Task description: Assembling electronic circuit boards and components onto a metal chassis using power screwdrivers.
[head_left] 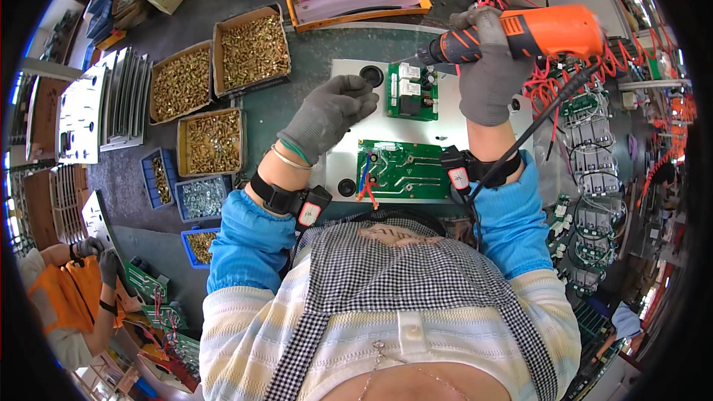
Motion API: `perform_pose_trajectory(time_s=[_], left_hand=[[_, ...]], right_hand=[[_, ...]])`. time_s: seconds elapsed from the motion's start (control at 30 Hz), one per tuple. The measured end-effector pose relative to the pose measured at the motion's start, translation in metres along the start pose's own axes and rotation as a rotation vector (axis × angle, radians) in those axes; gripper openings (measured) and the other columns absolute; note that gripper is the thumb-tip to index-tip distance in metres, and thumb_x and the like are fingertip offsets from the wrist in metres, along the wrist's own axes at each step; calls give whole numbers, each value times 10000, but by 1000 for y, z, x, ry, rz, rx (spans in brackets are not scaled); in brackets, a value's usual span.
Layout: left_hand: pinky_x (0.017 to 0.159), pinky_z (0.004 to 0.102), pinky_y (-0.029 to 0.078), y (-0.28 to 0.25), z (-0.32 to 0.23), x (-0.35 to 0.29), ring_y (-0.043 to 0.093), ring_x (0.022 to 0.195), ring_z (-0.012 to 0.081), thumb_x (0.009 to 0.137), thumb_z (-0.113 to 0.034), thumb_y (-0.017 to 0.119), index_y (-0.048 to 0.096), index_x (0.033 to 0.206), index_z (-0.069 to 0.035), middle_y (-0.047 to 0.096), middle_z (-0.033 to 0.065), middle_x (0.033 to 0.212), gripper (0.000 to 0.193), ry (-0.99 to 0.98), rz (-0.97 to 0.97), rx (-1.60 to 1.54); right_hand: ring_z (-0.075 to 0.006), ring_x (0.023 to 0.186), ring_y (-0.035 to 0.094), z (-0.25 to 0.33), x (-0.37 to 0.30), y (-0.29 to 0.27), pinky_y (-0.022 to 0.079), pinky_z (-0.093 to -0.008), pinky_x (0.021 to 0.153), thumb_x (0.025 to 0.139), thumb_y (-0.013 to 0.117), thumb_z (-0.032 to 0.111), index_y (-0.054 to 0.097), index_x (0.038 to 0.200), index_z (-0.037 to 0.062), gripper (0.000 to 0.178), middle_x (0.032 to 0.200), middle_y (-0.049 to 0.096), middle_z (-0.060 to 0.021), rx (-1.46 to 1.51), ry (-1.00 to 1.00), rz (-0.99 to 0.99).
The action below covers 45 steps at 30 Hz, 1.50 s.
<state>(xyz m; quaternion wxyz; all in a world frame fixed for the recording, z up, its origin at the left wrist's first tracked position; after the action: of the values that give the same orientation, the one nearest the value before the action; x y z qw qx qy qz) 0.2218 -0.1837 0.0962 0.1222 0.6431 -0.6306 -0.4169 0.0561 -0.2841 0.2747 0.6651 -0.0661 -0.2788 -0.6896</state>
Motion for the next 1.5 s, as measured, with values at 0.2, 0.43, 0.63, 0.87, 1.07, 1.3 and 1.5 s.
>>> perform_pose_trajectory(time_s=[0.2, 0.43, 0.63, 0.87, 1.07, 1.3, 1.5], left_hand=[[975, 339, 470, -8, 5, 0, 548, 1120, 291, 883, 55, 442, 431, 1171, 86, 516, 197, 1157, 289, 14, -44, -65], [935, 324, 499, -3, 3, -1, 550, 1122, 294, 917, 3, 450, 411, 1217, 89, 511, 206, 1202, 314, 44, -54, -22], [843, 275, 522, -1, -1, -10, 598, 1039, 242, 952, -115, 467, 423, 1209, 85, 557, 174, 1152, 329, 34, -39, 66], [550, 147, 442, -4, -5, -12, 514, 671, 66, 927, -376, 541, 521, 1088, -33, 603, 41, 925, 379, 46, -102, 47], [495, 137, 408, 15, 2, -9, 487, 626, 53, 876, -423, 591, 514, 961, -86, 551, 4, 791, 356, -7, 85, -127], [486, 170, 362, 15, -6, -16, 444, 553, 58, 861, -511, 568, 525, 936, -77, 527, -1, 681, 442, 127, 30, 218], [500, 191, 372, 19, -19, -26, 457, 558, 63, 884, -483, 564, 559, 905, -48, 554, 12, 684, 436, 309, -16, 440]], right_hand=[[-184, 657, 636, -1, 6, 19, 530, -319, 639, 756, 645, 59, 540, 977, -34, 262, 758, 633, -106, -145, 10, 154], [-112, 665, 611, -15, 6, 74, 503, -258, 646, 753, 660, 94, 541, 1012, 41, 289, 781, 641, -41, -304, 56, 486], [-77, 565, 536, -18, 19, 73, 458, -233, 524, 762, 708, 174, 558, 799, 55, 194, 646, 567, 3, -176, 30, 371], [-211, 737, 591, 28, 7, 62, 503, -385, 731, 853, 533, 137, 566, 898, -3, 151, 785, 586, -90, 442, 199, 527], [-218, 749, 594, 38, -9, 35, 506, -440, 761, 853, 552, 166, 527, 1041, 10, 245, 794, 589, -90, 487, 110, 309], [-223, 744, 595, 38, -16, 12, 505, -418, 766, 853, 563, 210, 579, 823, 14, 199, 750, 581, -100, 471, 138, 132], [-221, 728, 594, 27, -19, -2, 516, -404, 753, 863, 565, 189, 557, 813, 5, 191, 751, 579, -104, 419, 286, 39]])
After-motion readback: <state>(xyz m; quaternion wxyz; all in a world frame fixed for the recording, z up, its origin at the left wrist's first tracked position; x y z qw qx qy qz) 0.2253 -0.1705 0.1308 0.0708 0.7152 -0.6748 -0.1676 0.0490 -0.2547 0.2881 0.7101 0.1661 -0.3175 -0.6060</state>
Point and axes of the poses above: each hand's wrist, its own x-axis towards the middle knuckle, its own y-axis out of the palm, z = x × y, the point moved 10 cm from there along x, towards the middle knuckle
